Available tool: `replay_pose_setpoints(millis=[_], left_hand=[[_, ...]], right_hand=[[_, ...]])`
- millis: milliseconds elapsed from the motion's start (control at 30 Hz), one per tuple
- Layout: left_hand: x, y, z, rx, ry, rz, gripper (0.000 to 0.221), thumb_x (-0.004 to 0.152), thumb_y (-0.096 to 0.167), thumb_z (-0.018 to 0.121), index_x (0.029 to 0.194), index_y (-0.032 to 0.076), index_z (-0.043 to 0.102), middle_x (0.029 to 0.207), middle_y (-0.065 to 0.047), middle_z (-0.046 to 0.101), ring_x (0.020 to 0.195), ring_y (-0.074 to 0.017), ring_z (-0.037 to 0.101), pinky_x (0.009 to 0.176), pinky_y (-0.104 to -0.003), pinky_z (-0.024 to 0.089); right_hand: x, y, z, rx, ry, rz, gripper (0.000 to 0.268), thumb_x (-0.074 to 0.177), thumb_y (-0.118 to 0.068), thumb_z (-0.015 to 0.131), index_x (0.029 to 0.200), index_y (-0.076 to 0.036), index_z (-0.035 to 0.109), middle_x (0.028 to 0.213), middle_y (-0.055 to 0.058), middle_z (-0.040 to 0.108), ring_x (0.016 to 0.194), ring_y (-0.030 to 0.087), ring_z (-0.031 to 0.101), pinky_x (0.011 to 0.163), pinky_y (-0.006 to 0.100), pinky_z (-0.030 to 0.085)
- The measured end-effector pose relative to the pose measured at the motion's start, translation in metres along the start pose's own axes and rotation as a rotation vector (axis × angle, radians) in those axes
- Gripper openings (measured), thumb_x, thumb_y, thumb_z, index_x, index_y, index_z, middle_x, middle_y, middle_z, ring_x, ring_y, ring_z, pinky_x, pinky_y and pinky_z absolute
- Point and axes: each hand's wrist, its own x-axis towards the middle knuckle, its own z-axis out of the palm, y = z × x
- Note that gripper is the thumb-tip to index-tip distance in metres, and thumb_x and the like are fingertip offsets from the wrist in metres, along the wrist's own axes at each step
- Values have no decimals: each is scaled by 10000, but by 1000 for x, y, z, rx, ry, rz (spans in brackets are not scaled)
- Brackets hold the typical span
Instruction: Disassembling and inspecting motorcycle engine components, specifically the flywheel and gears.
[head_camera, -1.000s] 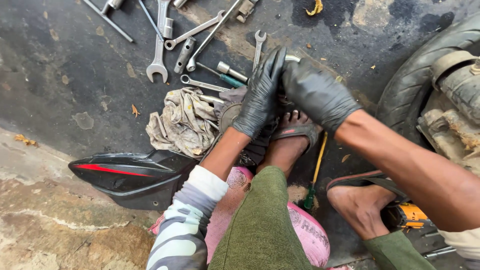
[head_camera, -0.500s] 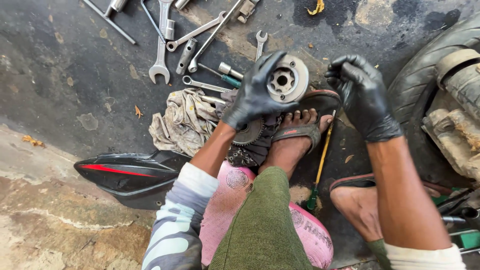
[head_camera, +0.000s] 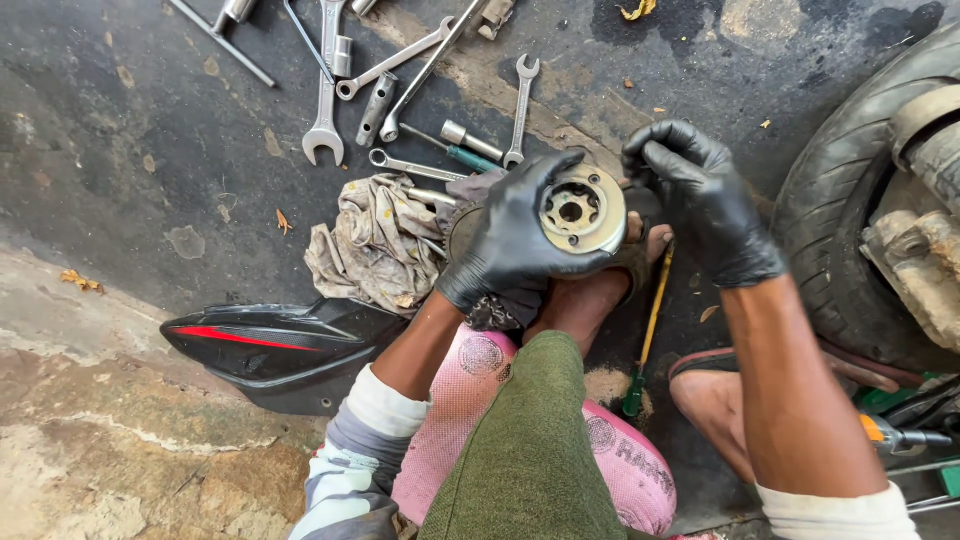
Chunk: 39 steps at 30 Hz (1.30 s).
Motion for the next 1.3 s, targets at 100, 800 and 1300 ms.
replay_pose_setpoints(millis=[100, 800, 1300], left_hand=[[9, 32, -15, 140, 66, 81, 1058, 581, 445, 1014, 1417, 9, 531, 1236, -179, 661, 1113, -279, 692, 1006, -407, 595], [-63, 61, -90, -672, 287, -476, 1053, 604, 457, 923, 1474, 6, 538, 1356, -136, 610, 1328, -286, 613, 1240, -455, 480], [4, 59, -55, 243, 78, 11, 1055, 607, 302, 1022, 1456, 1, 473, 1406, -208, 504, 1318, -380, 553, 1139, -447, 512]], right_hand=[[-12, -18, 2, -257, -121, -52, 113, 1062, -59, 605, 1135, -20, 683, 1054, 75, 712, 985, 160, 666, 918, 316, 583], [81, 63, 29, -1233, 131, -537, 226, 852, -59, 753, 1077, -65, 755, 1003, 151, 748, 825, 254, 737, 783, 359, 610], [46, 29, 20, -932, 177, -368, 59, 1062, -30, 559, 1086, -16, 612, 961, 129, 685, 841, 236, 686, 762, 339, 596]])
